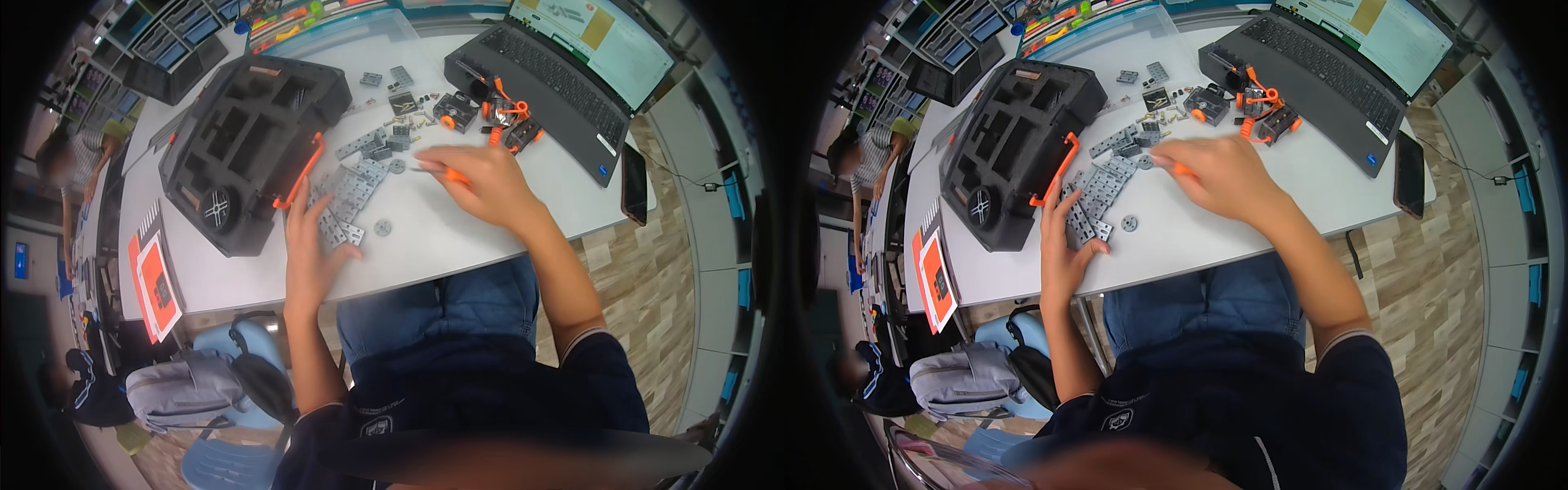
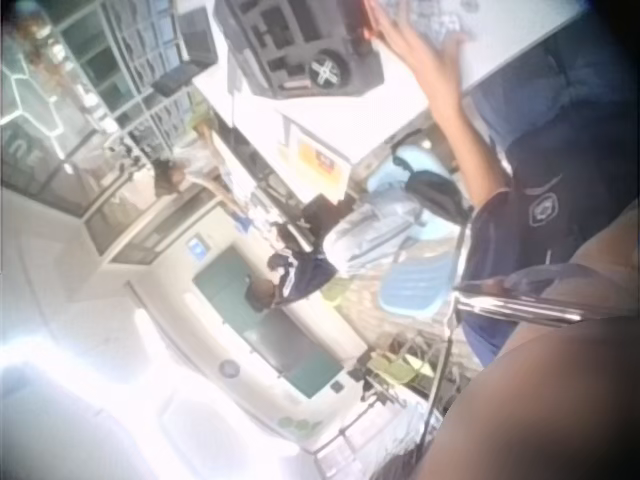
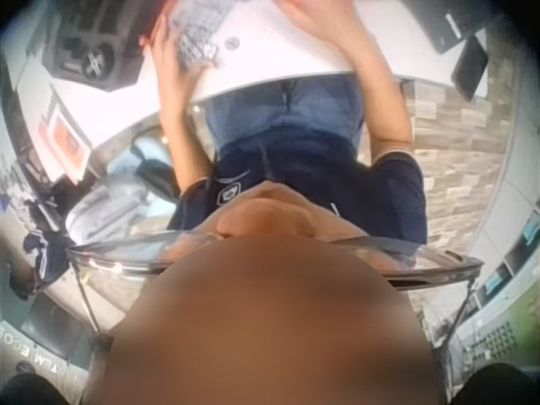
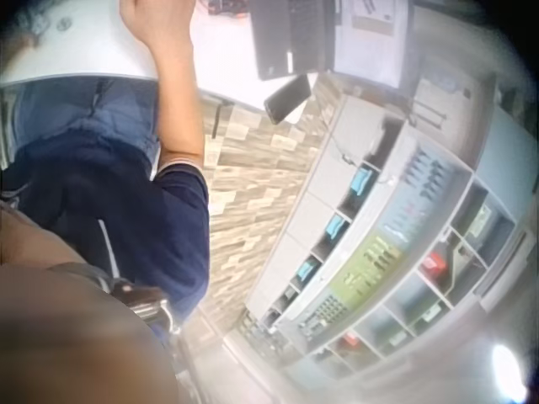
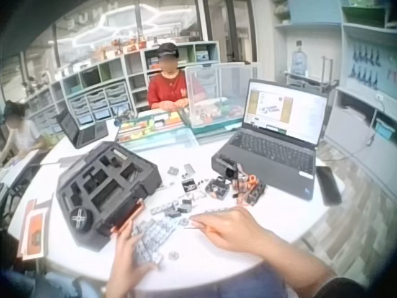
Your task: The person assembles small metal brackets and plates using an orange screwdriver. They align the parts, insert screws, and tighten them to form a connected assembly on a white table.
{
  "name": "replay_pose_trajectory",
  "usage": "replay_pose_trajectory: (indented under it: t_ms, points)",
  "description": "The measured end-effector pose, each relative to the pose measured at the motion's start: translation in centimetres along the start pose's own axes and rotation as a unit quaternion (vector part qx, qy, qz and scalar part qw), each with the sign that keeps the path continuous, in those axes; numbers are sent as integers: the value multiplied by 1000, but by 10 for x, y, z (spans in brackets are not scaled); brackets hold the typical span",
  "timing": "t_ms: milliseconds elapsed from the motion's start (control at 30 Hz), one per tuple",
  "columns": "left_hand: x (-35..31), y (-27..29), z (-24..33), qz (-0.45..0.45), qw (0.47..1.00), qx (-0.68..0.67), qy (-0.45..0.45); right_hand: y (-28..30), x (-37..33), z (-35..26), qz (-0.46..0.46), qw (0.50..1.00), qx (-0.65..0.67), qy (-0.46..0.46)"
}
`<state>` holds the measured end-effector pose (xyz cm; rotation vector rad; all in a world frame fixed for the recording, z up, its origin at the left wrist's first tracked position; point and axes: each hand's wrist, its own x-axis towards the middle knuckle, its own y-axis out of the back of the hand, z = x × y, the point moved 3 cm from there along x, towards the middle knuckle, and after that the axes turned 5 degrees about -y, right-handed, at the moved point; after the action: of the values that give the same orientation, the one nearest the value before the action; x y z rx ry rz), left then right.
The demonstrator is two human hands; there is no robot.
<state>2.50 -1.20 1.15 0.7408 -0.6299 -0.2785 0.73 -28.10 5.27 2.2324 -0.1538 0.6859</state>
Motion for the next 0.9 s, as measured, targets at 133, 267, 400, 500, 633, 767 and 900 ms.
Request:
replay_pose_trajectory:
  t_ms: [133,267,400,500,633,767,900]
  points:
    - [0,1,-3,15,1000,-1,5,-30,65,2,-85,993,-79,1]
    - [-3,-2,-3,18,999,-6,28,-64,113,14,-177,979,-101,-31]
    - [-2,-2,-2,4,999,24,28,-93,113,12,-183,972,-147,29]
    - [-1,0,-1,-3,1000,1,28,-112,102,5,-179,957,-210,86]
    - [1,-2,-1,-2,1000,-13,24,-118,95,0,-175,946,-237,134]
    - [-1,-2,-3,3,1000,-5,29,-117,96,3,-143,955,-219,143]
    - [-1,-2,-3,16,999,-33,30,-117,96,7,-134,960,-208,134]
